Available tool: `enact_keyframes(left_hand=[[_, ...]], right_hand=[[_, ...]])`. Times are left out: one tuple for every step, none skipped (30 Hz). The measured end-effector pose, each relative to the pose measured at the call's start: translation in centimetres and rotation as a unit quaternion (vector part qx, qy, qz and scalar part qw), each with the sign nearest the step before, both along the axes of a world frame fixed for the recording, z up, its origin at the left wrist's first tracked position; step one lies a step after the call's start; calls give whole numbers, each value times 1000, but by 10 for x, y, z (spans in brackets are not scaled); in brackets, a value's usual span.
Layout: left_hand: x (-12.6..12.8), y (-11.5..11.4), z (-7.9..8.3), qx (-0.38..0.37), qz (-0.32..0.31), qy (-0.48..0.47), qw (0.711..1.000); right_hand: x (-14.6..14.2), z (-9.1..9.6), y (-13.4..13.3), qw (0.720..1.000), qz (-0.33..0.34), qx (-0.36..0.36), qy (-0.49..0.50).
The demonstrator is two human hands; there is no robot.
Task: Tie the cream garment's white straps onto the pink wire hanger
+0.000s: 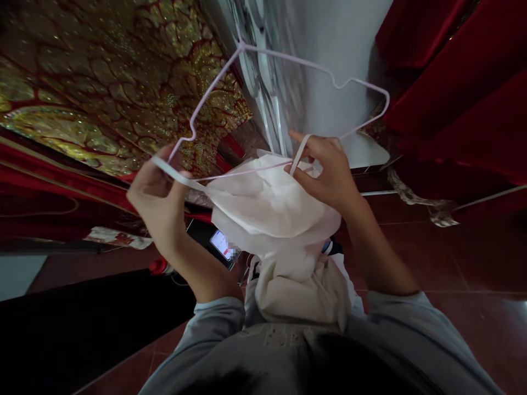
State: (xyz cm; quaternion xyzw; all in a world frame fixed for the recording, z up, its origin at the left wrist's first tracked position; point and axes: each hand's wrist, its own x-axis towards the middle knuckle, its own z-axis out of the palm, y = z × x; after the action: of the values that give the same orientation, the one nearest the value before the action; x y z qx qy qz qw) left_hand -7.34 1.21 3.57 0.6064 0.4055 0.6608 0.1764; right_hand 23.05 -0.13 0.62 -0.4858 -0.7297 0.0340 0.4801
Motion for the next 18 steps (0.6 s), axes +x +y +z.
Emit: enact_keyframes(left_hand=[[1, 2, 2, -19, -17, 18, 1000], [4, 3, 5, -24, -25, 32, 999], [7, 6, 10, -16, -22, 42, 999], [10, 9, 14, -4, -14, 47, 999], [12, 14, 17, 6, -7, 49, 999], [14, 20, 19, 12, -2, 44, 999], [15, 27, 19, 16, 3, 26, 1000], [16, 33, 16, 14, 4, -14, 1000], [17, 38, 12, 3, -1, -77, 997], [19, 42, 5, -17, -16, -155, 988], [23, 42, -2, -42, -38, -232, 971], [29, 40, -10, -68, -64, -294, 951], [35, 35, -17, -92, -92, -332, 934], [43, 28, -23, -105, -112, -339, 928], [50, 21, -28, -106, -125, -324, 932], [57, 14, -32, -97, -128, -308, 938], [63, 8, -34, -86, -127, -288, 945], [67, 4, -35, -76, -124, -274, 951]], right_hand=[[0, 0, 0, 1000, -1, -6, 0], [0, -1, 0, 1000, -2, -11, 0], [0, -2, 0, 1000, -1, -15, -1], [1, -2, 0, 1000, 1, -17, -2], [1, -3, 0, 1000, 4, -16, -4], [1, -4, 0, 1000, 6, -14, -7], [1, -5, 0, 1000, 7, -11, -9], [0, -6, 0, 1000, 5, -8, -10], [0, -7, 0, 1000, 2, -4, -10], [-2, -8, 0, 1000, -1, -1, -10], [-4, -8, -1, 1000, -3, 5, -9], [-6, -8, -1, 1000, -3, 10, -8], [-9, -8, -2, 1000, 1, 16, -8], [-11, -7, -3, 1000, 6, 22, -7], [-14, -6, -4, 1000, 10, 25, -7], [-15, -5, -6, 1000, 12, 21, -7], [-16, -4, -7, 1000, 15, 11, -7], [-14, -3, -8, 1000, 19, -3, -4]])
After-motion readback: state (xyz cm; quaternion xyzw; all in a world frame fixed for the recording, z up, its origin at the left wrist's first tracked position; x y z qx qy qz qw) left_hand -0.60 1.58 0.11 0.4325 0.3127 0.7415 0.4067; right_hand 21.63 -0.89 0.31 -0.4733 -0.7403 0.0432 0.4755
